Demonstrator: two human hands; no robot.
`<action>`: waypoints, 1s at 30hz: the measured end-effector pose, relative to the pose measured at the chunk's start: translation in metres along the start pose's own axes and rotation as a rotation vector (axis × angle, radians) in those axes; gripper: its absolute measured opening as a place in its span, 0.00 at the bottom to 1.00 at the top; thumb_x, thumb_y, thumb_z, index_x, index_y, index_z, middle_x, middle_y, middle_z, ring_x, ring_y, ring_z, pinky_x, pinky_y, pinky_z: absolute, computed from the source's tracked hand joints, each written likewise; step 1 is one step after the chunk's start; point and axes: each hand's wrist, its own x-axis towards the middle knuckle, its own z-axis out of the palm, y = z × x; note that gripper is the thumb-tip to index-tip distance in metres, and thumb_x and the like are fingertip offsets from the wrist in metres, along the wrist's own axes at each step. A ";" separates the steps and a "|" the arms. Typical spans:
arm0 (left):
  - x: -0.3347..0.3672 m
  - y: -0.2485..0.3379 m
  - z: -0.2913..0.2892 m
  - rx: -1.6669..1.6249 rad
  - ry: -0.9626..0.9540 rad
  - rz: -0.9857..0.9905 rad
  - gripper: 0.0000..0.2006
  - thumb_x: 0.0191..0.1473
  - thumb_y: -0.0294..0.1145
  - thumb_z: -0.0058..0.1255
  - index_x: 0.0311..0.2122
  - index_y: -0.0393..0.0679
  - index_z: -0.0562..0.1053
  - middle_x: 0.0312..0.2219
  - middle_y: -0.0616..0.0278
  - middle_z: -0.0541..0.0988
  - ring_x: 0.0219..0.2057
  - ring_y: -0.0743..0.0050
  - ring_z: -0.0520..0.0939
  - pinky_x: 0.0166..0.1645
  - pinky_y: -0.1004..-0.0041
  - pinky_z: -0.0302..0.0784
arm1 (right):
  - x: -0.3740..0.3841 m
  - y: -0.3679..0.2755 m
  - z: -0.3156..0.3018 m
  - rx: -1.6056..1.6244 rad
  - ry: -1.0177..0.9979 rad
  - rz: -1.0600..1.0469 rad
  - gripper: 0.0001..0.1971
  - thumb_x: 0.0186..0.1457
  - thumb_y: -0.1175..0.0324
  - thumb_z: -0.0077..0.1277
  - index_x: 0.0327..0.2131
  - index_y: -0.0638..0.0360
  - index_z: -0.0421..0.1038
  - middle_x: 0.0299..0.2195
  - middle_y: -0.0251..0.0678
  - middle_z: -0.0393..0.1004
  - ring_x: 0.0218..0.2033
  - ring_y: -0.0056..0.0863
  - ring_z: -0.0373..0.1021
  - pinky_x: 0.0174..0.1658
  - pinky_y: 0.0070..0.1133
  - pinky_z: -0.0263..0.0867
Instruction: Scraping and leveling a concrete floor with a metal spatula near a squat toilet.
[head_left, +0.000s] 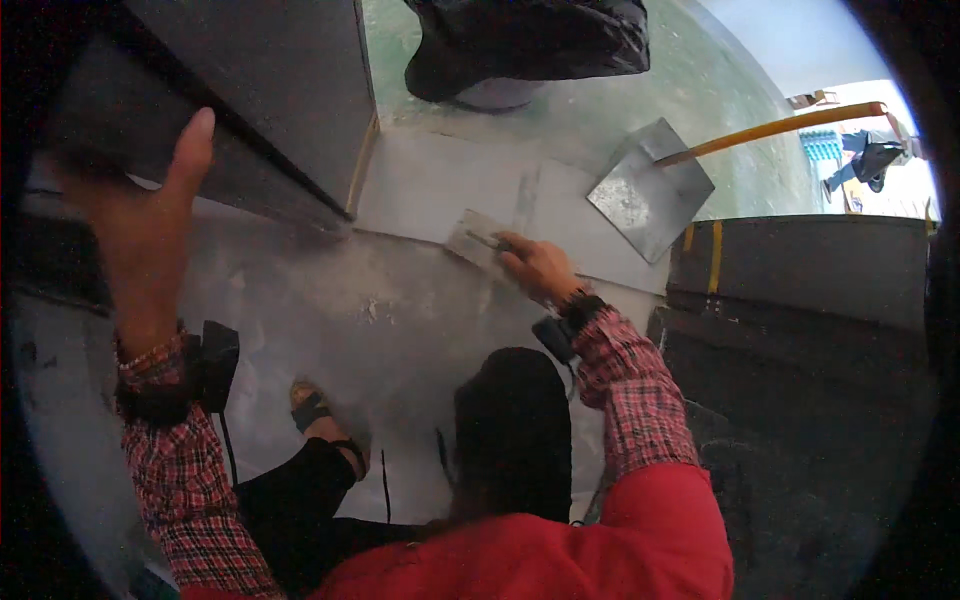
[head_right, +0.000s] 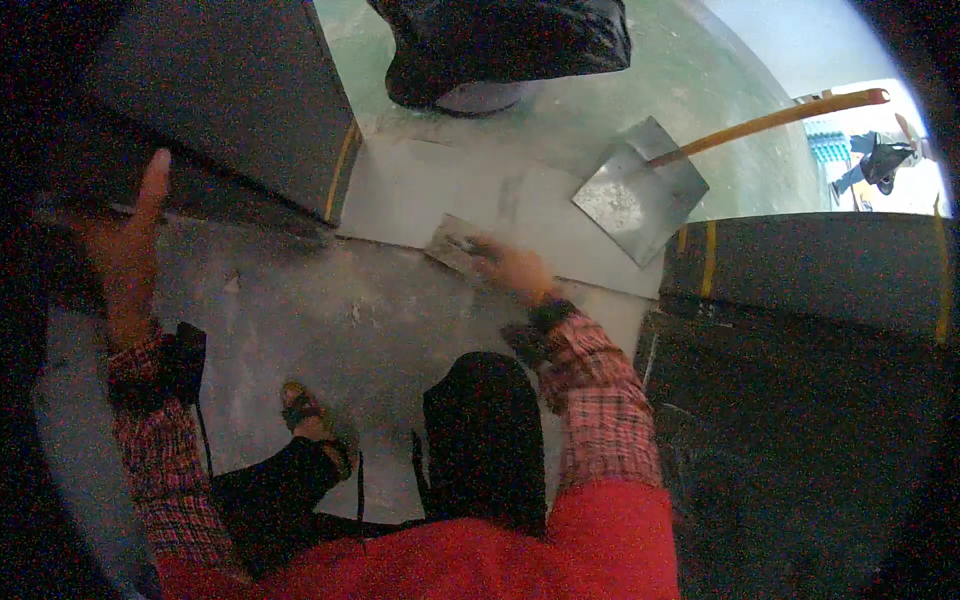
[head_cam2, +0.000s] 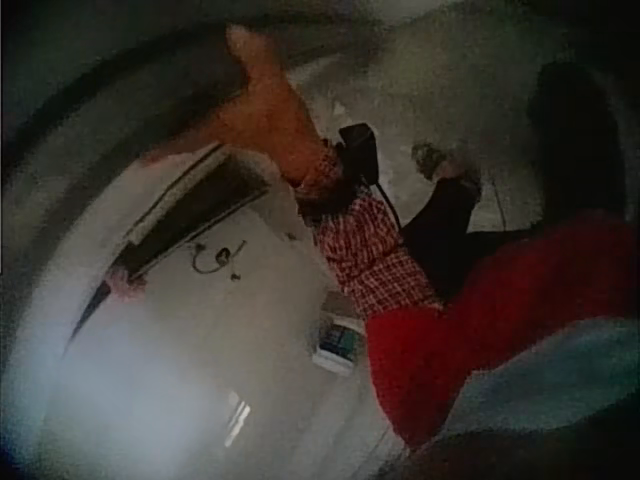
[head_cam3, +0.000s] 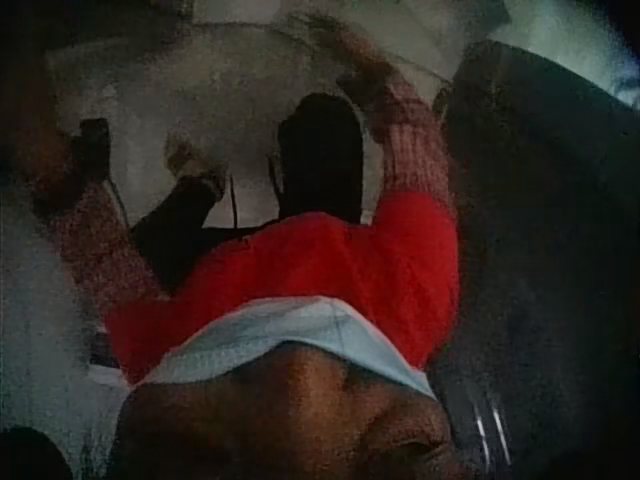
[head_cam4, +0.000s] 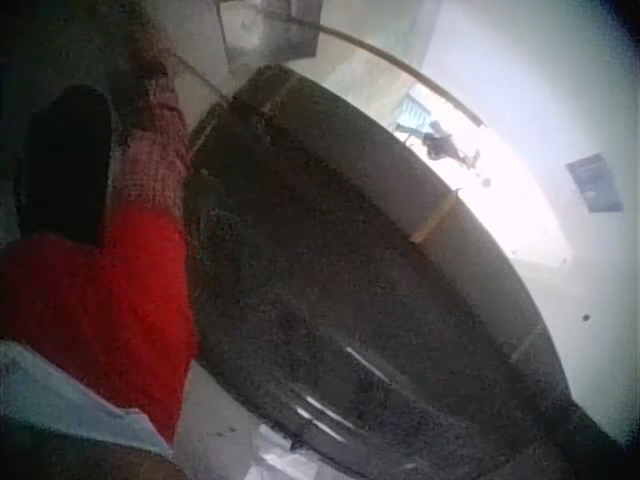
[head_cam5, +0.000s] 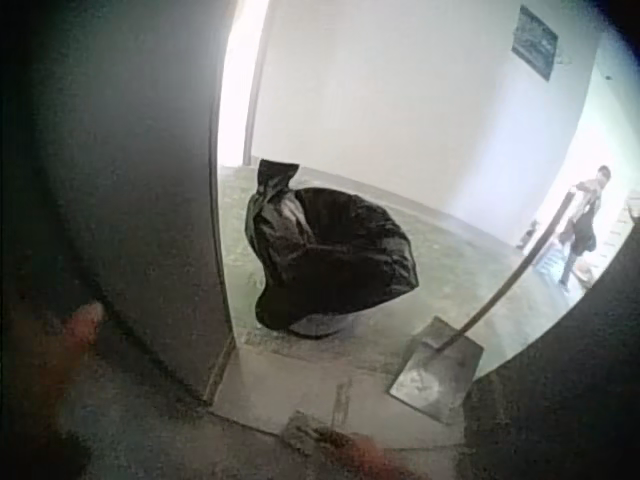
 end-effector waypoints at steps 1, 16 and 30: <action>-0.002 0.000 0.001 -0.020 0.044 0.022 0.49 0.36 0.41 0.65 0.56 0.31 0.46 0.52 0.45 0.58 0.52 0.55 0.62 0.57 0.65 0.55 | 0.007 -0.014 -0.007 -0.012 0.000 -0.036 0.19 0.52 0.55 0.44 0.47 0.47 0.66 0.37 0.46 0.72 0.38 0.44 0.69 0.41 0.33 0.64; -0.012 0.001 -0.001 0.042 0.113 -0.123 0.45 0.38 0.42 0.64 0.55 0.32 0.50 0.52 0.46 0.58 0.53 0.55 0.60 0.58 0.62 0.53 | -0.114 0.121 0.032 0.423 0.505 0.381 0.20 0.55 0.66 0.43 0.51 0.62 0.61 0.43 0.41 0.70 0.44 0.24 0.66 0.48 0.19 0.59; -0.013 0.008 0.000 -0.039 0.097 -0.028 0.50 0.37 0.36 0.64 0.58 0.34 0.40 0.54 0.47 0.54 0.54 0.59 0.58 0.58 0.66 0.51 | -0.062 0.126 0.010 0.162 0.411 0.379 0.23 0.55 0.57 0.41 0.53 0.53 0.60 0.41 0.52 0.69 0.43 0.47 0.66 0.46 0.32 0.61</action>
